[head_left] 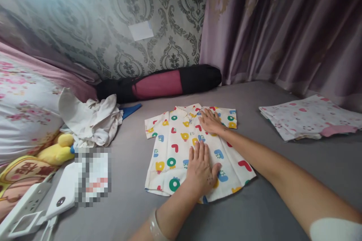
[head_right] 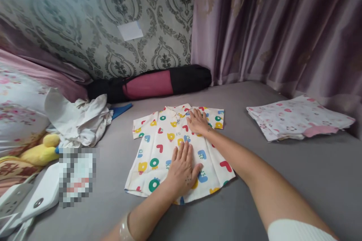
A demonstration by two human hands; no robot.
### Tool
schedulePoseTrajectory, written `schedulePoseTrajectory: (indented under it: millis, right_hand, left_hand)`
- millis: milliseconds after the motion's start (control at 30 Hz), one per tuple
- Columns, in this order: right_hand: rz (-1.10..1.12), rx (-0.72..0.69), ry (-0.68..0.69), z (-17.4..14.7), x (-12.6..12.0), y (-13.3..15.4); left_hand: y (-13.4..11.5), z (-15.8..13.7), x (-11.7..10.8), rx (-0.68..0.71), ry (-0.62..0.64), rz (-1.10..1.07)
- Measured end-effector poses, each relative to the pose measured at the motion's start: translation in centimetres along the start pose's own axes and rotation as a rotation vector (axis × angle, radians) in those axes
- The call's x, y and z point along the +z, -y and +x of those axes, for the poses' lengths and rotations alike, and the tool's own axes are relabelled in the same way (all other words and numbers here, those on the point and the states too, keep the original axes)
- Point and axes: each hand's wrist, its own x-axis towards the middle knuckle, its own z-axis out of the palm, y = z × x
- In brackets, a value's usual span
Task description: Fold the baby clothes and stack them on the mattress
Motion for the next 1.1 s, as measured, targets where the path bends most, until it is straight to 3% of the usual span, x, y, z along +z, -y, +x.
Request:
schedulePoseTrajectory:
  millis: [300,600,700,867,1100]
  right_hand:
    - [0.074,0.175,-0.208,6.0,-1.6,-1.4]
    - [0.357,0.344,-0.123,9.1,-0.9,-1.4]
    - [0.351,0.360,-0.147,9.2,-0.2,-1.3]
    - [0.142,0.272,-0.294,7.3,0.2,0.0]
    - [0.053,-0.021,-0.143,3.5,-0.2,-0.1]
  left_hand:
    - [0.6,0.6,-1.6,-0.026,-0.080,-0.048]
    - [0.9,0.6,0.1,-0.081,-0.038,-0.037]
    - [0.9,0.6,0.2,-0.083,-0.052,-0.037]
    - [1.0,0.7,-0.1,-0.085,-0.052,-0.053]
    - [0.8,0.7,-1.0,-0.104,0.009,-0.096]
